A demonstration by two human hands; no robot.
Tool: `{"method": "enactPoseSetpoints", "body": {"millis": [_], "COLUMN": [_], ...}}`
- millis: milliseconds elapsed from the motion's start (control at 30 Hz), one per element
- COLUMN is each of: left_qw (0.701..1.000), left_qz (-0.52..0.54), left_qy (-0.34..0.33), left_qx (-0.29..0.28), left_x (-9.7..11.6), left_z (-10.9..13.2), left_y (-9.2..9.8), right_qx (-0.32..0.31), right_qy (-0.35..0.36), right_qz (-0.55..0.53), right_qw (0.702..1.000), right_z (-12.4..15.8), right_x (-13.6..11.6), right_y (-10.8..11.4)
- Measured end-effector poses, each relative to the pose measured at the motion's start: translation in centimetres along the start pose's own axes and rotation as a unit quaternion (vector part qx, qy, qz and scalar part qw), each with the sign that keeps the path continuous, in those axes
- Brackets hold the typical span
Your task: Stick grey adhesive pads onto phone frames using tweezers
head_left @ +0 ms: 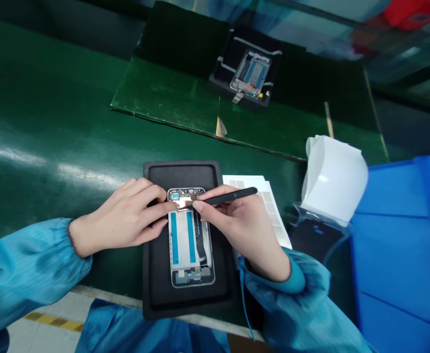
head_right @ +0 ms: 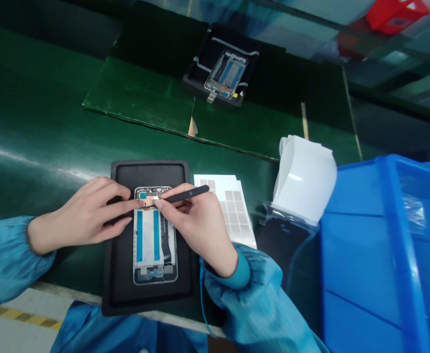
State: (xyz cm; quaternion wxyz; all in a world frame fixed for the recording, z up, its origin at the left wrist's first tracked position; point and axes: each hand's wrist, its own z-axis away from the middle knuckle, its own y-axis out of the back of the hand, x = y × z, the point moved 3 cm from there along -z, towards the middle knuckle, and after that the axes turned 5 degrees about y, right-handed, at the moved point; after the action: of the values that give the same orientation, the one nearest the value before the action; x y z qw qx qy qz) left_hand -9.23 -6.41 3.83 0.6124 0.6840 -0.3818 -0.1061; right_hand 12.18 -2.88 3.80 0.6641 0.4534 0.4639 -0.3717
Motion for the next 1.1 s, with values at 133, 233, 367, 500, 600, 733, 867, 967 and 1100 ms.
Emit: {"method": "enactPoseSetpoints", "body": {"millis": [133,233,367,500,600,733,867,967,1100], "left_qw": [1.0,1.0,0.999,0.996,0.99,0.982,0.989,0.994,0.963], "left_qz": [-0.004,-0.01,-0.023,-0.067,-0.115,-0.156,-0.13,-0.099,-0.152], "left_qy": [-0.003,-0.001,-0.005,-0.017,-0.027,-0.031,-0.01,0.034,0.22], "left_qx": [0.001,-0.005,-0.038,-0.064,-0.081,-0.098,-0.072,-0.016,-0.02], "left_x": [0.0,0.0,0.1,0.4,0.8,1.3,1.1,1.4,2.6], "left_z": [0.0,0.0,0.2,0.2,0.3,0.1,0.2,1.0,2.6], "left_y": [0.0,0.0,-0.2,0.0,0.3,0.4,0.5,1.0,1.3], "right_qx": [0.002,0.007,0.008,0.009,0.027,0.079,0.092,0.1,0.111], "right_qy": [0.009,0.014,0.018,0.019,0.025,0.04,0.045,0.042,0.033], "right_qz": [0.009,0.02,0.026,0.037,0.032,0.013,0.007,-0.005,-0.041], "right_qw": [1.0,1.0,0.999,0.999,0.999,0.996,0.995,0.994,0.992], "right_z": [0.0,0.1,0.2,0.3,0.4,1.0,2.3,3.6,5.4], "right_x": [0.1,0.0,0.0,-0.2,-0.8,-1.9,-2.4,-2.0,-0.6], "right_y": [0.0,0.0,0.0,0.0,0.8,2.1,2.5,2.6,2.9]}}
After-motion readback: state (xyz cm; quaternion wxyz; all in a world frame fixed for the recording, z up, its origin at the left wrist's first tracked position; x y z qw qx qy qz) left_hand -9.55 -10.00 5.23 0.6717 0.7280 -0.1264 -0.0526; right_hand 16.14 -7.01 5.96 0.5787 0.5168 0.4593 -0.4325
